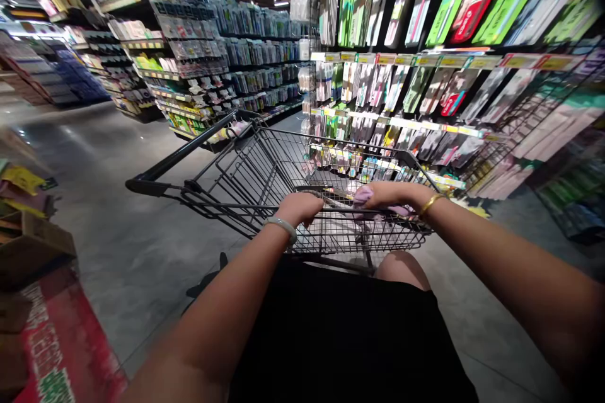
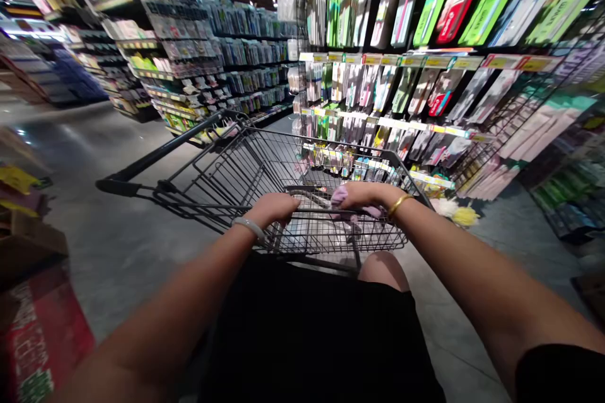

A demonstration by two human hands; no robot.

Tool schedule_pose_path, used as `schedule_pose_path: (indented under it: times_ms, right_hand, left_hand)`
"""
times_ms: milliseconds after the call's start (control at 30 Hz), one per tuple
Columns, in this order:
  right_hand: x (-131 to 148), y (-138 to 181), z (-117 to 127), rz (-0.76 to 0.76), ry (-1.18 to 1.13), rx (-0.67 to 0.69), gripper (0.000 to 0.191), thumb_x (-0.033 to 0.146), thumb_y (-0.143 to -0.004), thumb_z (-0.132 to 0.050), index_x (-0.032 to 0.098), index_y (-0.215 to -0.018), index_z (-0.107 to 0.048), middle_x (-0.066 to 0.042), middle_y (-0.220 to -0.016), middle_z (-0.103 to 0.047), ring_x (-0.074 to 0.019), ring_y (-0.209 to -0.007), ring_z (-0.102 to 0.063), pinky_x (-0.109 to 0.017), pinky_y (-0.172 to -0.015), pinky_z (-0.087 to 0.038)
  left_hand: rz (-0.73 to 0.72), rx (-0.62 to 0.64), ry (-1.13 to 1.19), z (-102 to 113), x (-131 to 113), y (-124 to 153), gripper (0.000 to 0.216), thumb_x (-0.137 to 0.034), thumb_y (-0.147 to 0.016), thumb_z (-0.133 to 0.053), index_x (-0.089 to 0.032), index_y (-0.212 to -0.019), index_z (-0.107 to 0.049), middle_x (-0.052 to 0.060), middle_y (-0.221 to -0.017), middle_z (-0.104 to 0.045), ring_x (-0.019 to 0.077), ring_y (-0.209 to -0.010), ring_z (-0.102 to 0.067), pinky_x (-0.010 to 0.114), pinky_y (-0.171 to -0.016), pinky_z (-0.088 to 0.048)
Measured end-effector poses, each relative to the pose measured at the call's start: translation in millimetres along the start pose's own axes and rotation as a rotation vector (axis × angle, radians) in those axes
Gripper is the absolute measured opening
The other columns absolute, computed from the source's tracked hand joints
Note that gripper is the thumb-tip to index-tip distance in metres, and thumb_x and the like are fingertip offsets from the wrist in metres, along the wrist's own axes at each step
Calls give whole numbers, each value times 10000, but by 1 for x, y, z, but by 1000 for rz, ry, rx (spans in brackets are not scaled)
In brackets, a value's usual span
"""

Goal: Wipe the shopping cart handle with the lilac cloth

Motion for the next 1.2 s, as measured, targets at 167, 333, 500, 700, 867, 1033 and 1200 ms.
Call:
schedule_pose_path:
  times_ms: [167,333,500,700,867,1033,1200]
  right_hand:
    - [-26,37,9,120,-25,-367,287,320,-736,-665,186,-988,-685,-47,-973,-720,-202,-885,-642,-325,-832,-489]
    - [-52,97,-9,257,212,-916,223,287,-815,-598,209,-997,-702,-81,-1046,-684,-252,-1015,-598,-395,-907,-458]
    - [-51,108,-72,223,303,-1285,235,204,-838,-567,221,-1016,-721,-106,-1117,-655,-283,-1077,-551,-452,-953,-433]
    - [-102,65,-140,113,63,-1114,230,166,-847,-518,208,-944,-722,-90,-1008,-672,-234,-949,-585,-397,-877,-488]
    - [-130,108,-119,58,-236,-1490,201,212,-819,-583,213,-1001,-669,-72,-1076,-625,-226,-1019,-597,-419,-947,-491]
    - [-120,96,-113,110,-137,-1419,273,180,-778,-613,244,-1032,-688,-86,-1178,-588,-251,-1104,-577,-430,-971,-486]
    - [-145,75,-128,33,-311,-1376,177,202,-772,-589,210,-919,-686,-82,-1039,-624,-228,-959,-612,-394,-876,-524]
  left_hand:
    - [-6,-160,-107,8,3,5,691,-490,-975,-182,-188,-632,-701,98,-785,-741,239,-766,-663,323,-751,-469]
    - [-18,-287,-221,22,-14,11,563,-521,-993,-252,-183,-908,-694,113,-885,-725,261,-840,-677,328,-735,-476]
    - [-234,-359,-216,25,-86,-1,590,-667,-947,-323,-203,-1147,-628,104,-985,-725,254,-903,-679,320,-780,-479]
    - [-382,-90,-293,-16,-129,-37,733,-805,-854,-330,-190,-943,-721,109,-900,-732,273,-819,-688,320,-697,-503]
    - [-336,-52,-353,-24,-123,-53,708,-760,-884,-325,-188,-860,-741,125,-842,-731,274,-763,-683,343,-675,-518]
    - [-308,-100,-405,-25,-125,-57,557,-683,-870,-456,-212,-857,-754,111,-858,-738,277,-804,-692,340,-688,-525]
    - [-297,-97,-424,-27,-127,-60,455,-628,-844,-538,-228,-851,-756,91,-849,-741,267,-794,-693,326,-677,-524]
Point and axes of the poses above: each hand's wrist, its own y-axis away from the middle knuckle, its own z-axis out of the back of the hand, x = y × z, the point moved 6 cm from there along -y, towards the middle knuckle
